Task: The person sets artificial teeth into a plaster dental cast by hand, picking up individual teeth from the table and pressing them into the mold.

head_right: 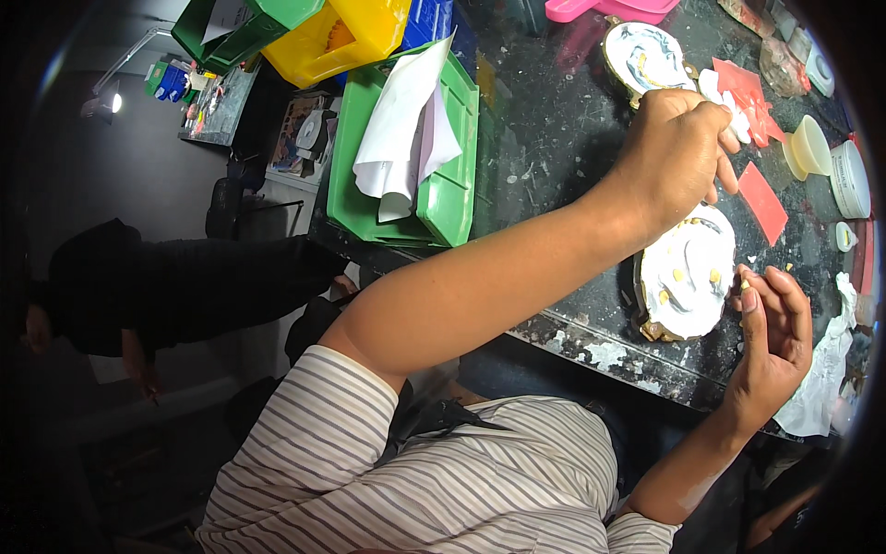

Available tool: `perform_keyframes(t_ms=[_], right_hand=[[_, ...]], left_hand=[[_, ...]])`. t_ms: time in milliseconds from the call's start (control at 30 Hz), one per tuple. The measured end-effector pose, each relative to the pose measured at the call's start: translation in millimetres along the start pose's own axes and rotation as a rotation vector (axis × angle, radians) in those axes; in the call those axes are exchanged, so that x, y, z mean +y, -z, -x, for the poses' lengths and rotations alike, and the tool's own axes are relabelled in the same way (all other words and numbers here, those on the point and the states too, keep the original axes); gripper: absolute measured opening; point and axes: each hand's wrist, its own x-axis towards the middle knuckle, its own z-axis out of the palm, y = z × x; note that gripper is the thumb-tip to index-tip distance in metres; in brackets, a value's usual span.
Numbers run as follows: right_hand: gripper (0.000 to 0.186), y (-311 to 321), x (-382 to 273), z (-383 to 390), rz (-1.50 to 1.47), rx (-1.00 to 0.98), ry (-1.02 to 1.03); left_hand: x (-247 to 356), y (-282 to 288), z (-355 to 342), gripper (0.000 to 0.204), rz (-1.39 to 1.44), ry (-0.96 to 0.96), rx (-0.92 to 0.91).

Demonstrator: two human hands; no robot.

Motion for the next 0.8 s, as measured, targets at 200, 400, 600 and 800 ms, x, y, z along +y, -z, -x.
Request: perform_keyframes(t_ms=[200, 400, 600, 800], right_hand=[[0.029, 0.8, 0.7, 0.6, -0.010, 0.003, -0.003], [0.029, 1.3, 1.2, 1.3, -0.020, -0.003, 0.001], [0.028, 2.8, 1.4, 1.2, -0.018, -0.004, 0.007], [0.029, -2.0, 1.0, 1.6, -0.026, -0.010, 0.009]], left_hand=[[-0.4, 0.4, 0.2, 0.034, 0.002, -0.014, -0.016], [-0.8, 1.1, 1.5, 0.034, -0.009, -0.006, -0.012], [-1.2, -1.0, 0.3, 0.035, -0.014, 0.007, -0.008], [-1.6, 3.3, 1.2, 0.036, -0.027, 0.006, -0.004]])
